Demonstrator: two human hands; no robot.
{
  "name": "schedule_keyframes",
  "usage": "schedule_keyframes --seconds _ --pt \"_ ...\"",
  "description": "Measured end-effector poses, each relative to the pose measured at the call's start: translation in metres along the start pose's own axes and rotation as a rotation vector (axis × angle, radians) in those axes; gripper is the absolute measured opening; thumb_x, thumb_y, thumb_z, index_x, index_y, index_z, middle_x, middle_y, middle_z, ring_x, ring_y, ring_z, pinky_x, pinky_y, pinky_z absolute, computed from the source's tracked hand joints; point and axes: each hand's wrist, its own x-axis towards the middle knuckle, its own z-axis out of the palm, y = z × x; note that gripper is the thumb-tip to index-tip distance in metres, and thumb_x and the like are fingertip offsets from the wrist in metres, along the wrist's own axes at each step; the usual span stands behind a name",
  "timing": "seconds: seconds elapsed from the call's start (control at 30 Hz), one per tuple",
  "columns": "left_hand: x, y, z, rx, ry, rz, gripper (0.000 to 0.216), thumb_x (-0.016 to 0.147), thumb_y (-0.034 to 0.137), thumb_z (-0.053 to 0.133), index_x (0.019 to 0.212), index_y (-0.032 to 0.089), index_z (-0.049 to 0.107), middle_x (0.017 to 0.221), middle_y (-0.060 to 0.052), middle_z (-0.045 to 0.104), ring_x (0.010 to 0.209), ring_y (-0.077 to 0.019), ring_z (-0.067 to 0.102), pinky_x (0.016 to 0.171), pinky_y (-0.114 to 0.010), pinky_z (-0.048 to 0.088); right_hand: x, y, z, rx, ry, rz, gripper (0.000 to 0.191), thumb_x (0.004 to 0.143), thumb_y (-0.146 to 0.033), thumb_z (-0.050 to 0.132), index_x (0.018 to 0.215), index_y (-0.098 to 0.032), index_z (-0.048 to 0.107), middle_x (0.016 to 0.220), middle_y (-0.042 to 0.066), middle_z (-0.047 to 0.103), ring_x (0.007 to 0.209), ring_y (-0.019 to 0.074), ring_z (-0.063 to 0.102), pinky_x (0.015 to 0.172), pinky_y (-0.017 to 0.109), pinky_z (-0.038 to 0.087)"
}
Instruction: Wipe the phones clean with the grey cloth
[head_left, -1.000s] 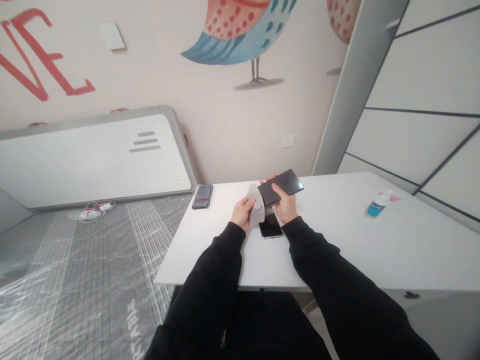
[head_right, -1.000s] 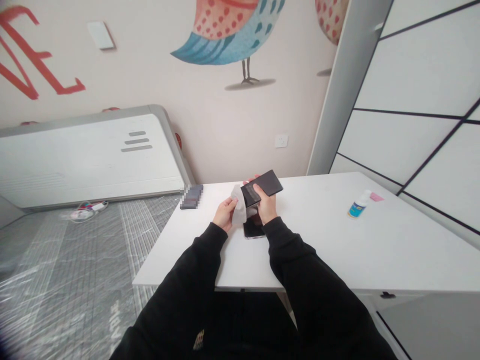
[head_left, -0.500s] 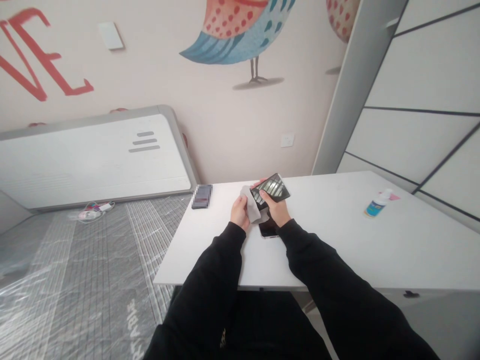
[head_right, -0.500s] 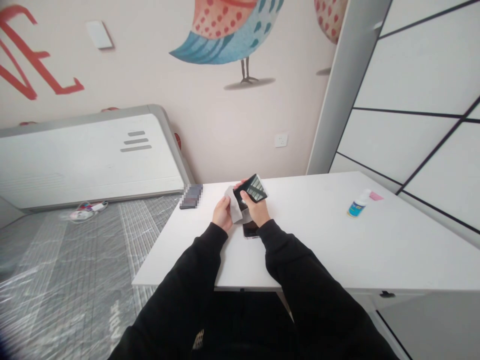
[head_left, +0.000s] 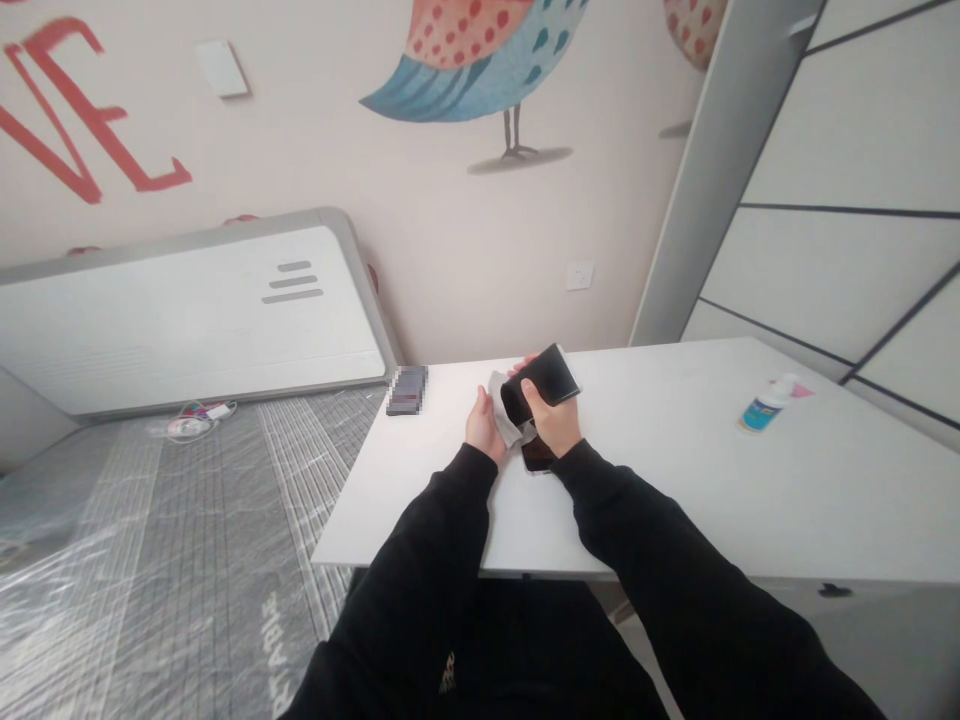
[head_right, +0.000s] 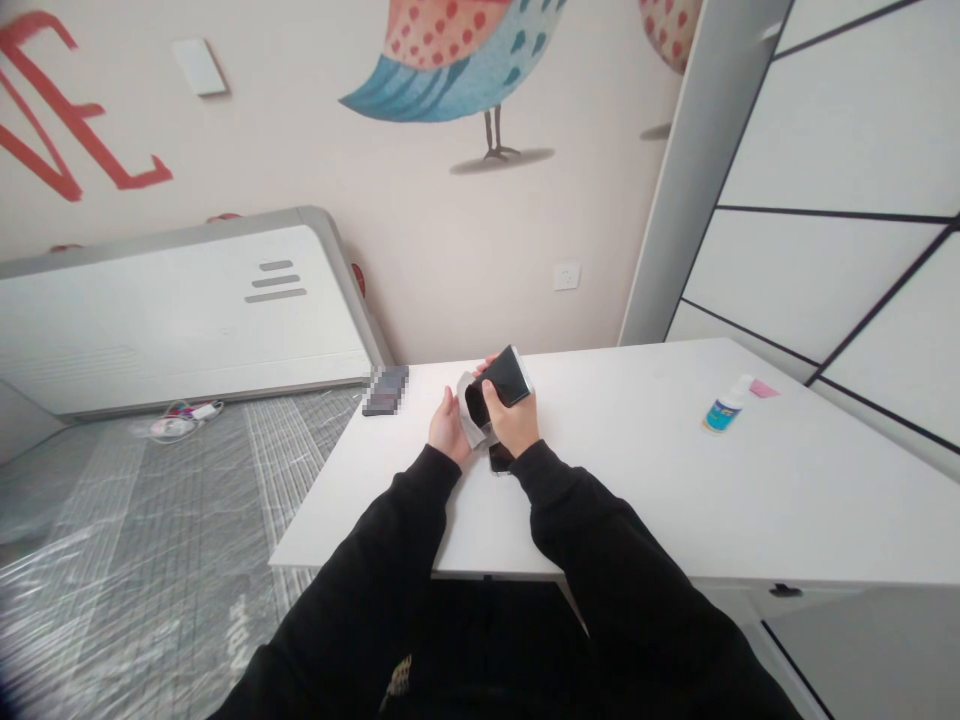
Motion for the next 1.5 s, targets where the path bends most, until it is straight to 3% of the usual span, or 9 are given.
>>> schedule_keyframes --seconds 0.1,0.27,0.43,0.63,0.77,0.93,1.07,1.23,1.5 --pt "-0.003 0.0 0.003 0.022 -0.038 -0.038 0.054 0.1 0.058 0.037 0.119 0.018 0.068 0.124 -0.014 0.071 0.125 -0.0306 0.063 0.106 -0.045 0.049 0.0 0.0 0.0 -0.045 0.077 -0.057 0.028 0.086 -0.04 0.071 0.107 -0.024 0.064 0.104 0.005 0.072 0.102 0.0234 0.07 0.105 0.044 0.051" --pt "-0.004 0.004 0.002 -0.003 0.027 -0.009 0.061 0.1 0.061 0.032 0.118 0.015 0.068 0.121 -0.016 0.072 0.121 -0.0304 0.065 0.105 -0.043 0.05 0.002 0.002 -0.005 0.053 -0.029 0.067 0.031 0.078 -0.04 0.078 0.101 -0.024 0.065 0.094 0.003 0.074 0.089 0.0233 0.073 0.095 0.043 0.058" --pt "-0.007 0.004 0.003 0.007 -0.016 -0.063 0.064 0.099 0.064 0.032 0.119 0.015 0.068 0.118 -0.016 0.073 0.119 -0.0315 0.067 0.104 -0.045 0.051 0.002 0.004 -0.005 -0.038 0.095 -0.02 0.029 0.081 -0.038 0.076 0.104 -0.024 0.065 0.101 0.004 0.073 0.098 0.0233 0.071 0.102 0.043 0.053" --pt "-0.009 0.007 0.002 -0.003 -0.01 -0.023 0.066 0.095 0.069 0.038 0.116 0.014 0.069 0.116 -0.018 0.074 0.117 -0.0338 0.067 0.102 -0.046 0.051 0.003 0.006 -0.008 0.025 0.005 0.06 0.03 0.077 -0.037 0.078 0.101 -0.023 0.064 0.095 0.003 0.073 0.086 0.0232 0.073 0.093 0.044 0.057" --pt "-0.008 0.006 0.001 0.0 -0.029 -0.064 0.064 0.095 0.068 0.039 0.117 0.015 0.069 0.116 -0.017 0.074 0.115 -0.0325 0.068 0.1 -0.046 0.052 0.003 0.005 -0.009 -0.098 0.07 -0.064 0.028 0.082 -0.036 0.074 0.106 -0.023 0.066 0.102 0.005 0.073 0.101 0.023 0.07 0.103 0.041 0.051" --pt "-0.008 0.006 0.0 -0.007 -0.031 -0.067 0.065 0.097 0.066 0.034 0.115 0.015 0.069 0.115 -0.016 0.074 0.114 -0.0308 0.068 0.101 -0.043 0.052 0.002 0.006 -0.015 -0.075 -0.074 -0.007 0.028 0.083 -0.038 0.074 0.105 -0.022 0.068 0.097 0.005 0.074 0.092 0.0239 0.071 0.096 0.043 0.056" --pt "-0.006 0.006 0.0 0.004 -0.032 -0.048 0.062 0.095 0.067 0.041 0.114 0.016 0.069 0.118 -0.016 0.073 0.116 -0.0309 0.067 0.101 -0.041 0.051 0.003 0.004 -0.018 -0.145 0.012 -0.076 0.028 0.081 -0.037 0.077 0.105 -0.024 0.07 0.104 0.005 0.074 0.103 0.0238 0.068 0.107 0.043 0.049" --pt "-0.005 0.005 -0.002 0.012 -0.044 -0.055 0.058 0.096 0.064 0.041 0.117 0.018 0.069 0.121 -0.014 0.072 0.118 -0.0302 0.066 0.103 -0.043 0.05 0.003 0.005 -0.015 -0.004 -0.015 0.043 0.032 0.078 -0.041 0.079 0.102 -0.023 0.069 0.099 0.005 0.075 0.096 0.0248 0.072 0.103 0.046 0.053" --pt "-0.005 0.005 -0.002 -0.011 -0.045 -0.071 0.057 0.099 0.06 0.037 0.115 0.016 0.068 0.118 -0.016 0.073 0.117 -0.0309 0.067 0.103 -0.044 0.05 0.004 0.006 -0.013 -0.004 -0.005 0.049 0.035 0.078 -0.046 0.08 0.104 -0.024 0.068 0.104 0.005 0.075 0.1 0.0258 0.072 0.101 0.047 0.055"
